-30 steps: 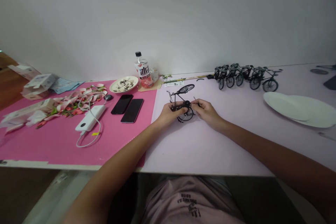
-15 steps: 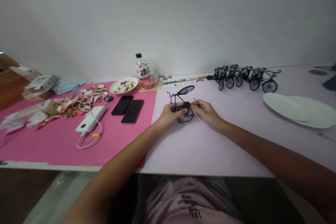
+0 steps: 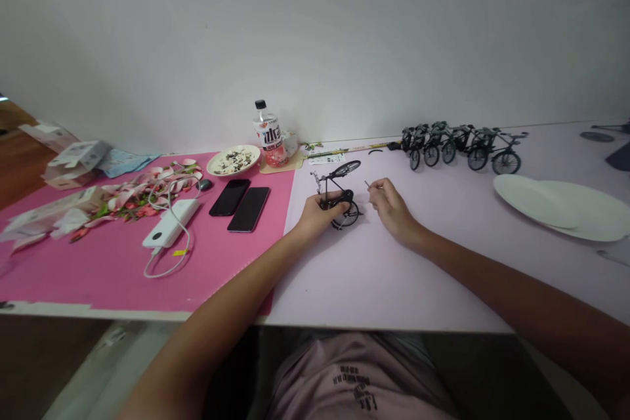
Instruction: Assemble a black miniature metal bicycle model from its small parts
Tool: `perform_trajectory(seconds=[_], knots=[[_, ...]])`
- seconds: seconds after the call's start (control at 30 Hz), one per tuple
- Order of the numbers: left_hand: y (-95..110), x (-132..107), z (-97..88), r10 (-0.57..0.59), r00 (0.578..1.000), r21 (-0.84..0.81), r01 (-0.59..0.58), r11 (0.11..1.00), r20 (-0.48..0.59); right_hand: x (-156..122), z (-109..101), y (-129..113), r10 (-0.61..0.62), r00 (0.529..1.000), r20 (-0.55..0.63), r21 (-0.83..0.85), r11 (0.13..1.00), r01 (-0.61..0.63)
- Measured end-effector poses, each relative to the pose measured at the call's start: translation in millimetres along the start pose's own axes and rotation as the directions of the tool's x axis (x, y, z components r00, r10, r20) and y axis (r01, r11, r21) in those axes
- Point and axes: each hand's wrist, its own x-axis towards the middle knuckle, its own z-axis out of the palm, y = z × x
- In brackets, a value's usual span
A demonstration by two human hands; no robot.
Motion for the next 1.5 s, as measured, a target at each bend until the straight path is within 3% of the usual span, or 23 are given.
perform_trajectory(seconds=[0.13, 0.3, 0.6, 0.77, 1.03, 1.23, 1.5], knots=[[-0.7, 0.2, 0.5, 0.018, 0.999, 0.042, -0.016, 0.999, -0.05, -3.5, -4.0, -14.2, -0.117, 0.993, -0.023, -0.041, 0.992, 0.116], [0.5, -1.7, 2.4, 0.046, 0.996, 0.126, -0.035, 0.991, -0.081, -4.9, -4.9, -23.5, -0.331, 0.942, -0.049, -0.164, 0.933, 0.319], [-1.8, -2.9, 2.6, 0.094, 0.992, 0.244, -0.07, 0.967, -0.089, -3.6, -6.3, -22.2, -0.469, 0.883, -0.003, -0.184, 0.868, 0.46], [-2.9, -3.6, 2.5, 0.137, 0.987, 0.312, -0.104, 0.945, -0.086, -3.1, -5.1, -18.5, -0.476, 0.877, 0.073, -0.165, 0.861, 0.481], [-2.8, -4.4, 2.0, 0.15, 0.985, 0.348, -0.112, 0.931, -0.085, -7.7, -5.4, -22.5, -0.319, 0.944, 0.087, -0.345, 0.879, 0.329], [3.0, -6.5, 4.1, 0.152, 0.981, 0.385, -0.093, 0.918, -0.124, -7.7, -8.2, -29.6, -0.333, 0.931, 0.15, -0.455, 0.813, 0.364], [3.2, -7.8, 4.7, 0.153, 0.982, 0.4, -0.097, 0.911, -0.111, -8.0, -5.8, -27.5, -0.361, 0.924, 0.125, -0.469, 0.799, 0.375]])
